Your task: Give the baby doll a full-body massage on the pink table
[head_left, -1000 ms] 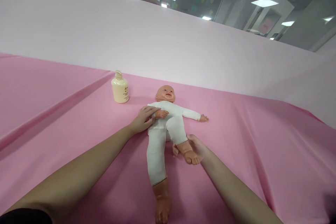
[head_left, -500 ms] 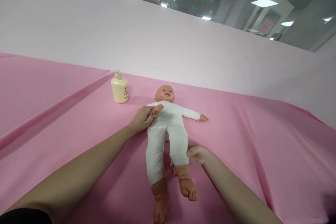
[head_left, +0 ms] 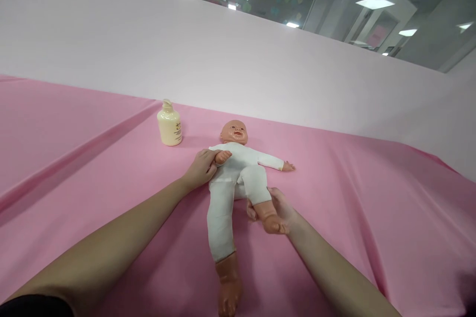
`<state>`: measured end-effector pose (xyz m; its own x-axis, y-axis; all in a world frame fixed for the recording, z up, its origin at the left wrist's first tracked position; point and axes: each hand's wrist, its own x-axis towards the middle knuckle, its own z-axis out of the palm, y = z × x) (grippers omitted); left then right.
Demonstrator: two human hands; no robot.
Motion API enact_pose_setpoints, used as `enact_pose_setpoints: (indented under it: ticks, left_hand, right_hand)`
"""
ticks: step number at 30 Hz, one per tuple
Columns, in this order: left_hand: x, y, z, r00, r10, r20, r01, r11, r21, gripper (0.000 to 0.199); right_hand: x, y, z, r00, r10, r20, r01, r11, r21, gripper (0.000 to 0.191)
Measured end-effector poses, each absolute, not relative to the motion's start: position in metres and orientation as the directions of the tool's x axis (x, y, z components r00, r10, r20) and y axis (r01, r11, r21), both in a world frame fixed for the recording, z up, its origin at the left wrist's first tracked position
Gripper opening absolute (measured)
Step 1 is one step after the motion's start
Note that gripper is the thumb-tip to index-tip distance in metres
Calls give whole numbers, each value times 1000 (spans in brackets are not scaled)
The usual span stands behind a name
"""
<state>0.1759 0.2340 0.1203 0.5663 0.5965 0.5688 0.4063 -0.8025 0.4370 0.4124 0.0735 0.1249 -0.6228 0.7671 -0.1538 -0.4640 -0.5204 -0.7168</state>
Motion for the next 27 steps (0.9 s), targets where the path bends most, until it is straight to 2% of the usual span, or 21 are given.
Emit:
enact_pose_setpoints:
  ticks: [7, 14, 21, 27]
  left_hand:
    - [175, 235, 115, 624, 554, 551, 415, -833, 368, 49]
    - [175, 232, 116, 651, 511, 561, 410, -859, 306, 47]
    - [176, 233, 114, 610, 571, 550, 412, -821, 395, 48]
    - [178, 234, 120, 497, 651, 574, 379, -758, 531, 39]
  right_hand:
    - [410, 83, 124, -463, 852, -246, -549, -493, -675, 54]
    - [406, 85, 120, -458, 845, -275, -529, -508, -680, 57]
    - [406, 80, 120, -497, 834, -241, -502, -503, -704, 58]
    - [403, 72, 127, -566, 802, -193, -463, -502, -730, 55]
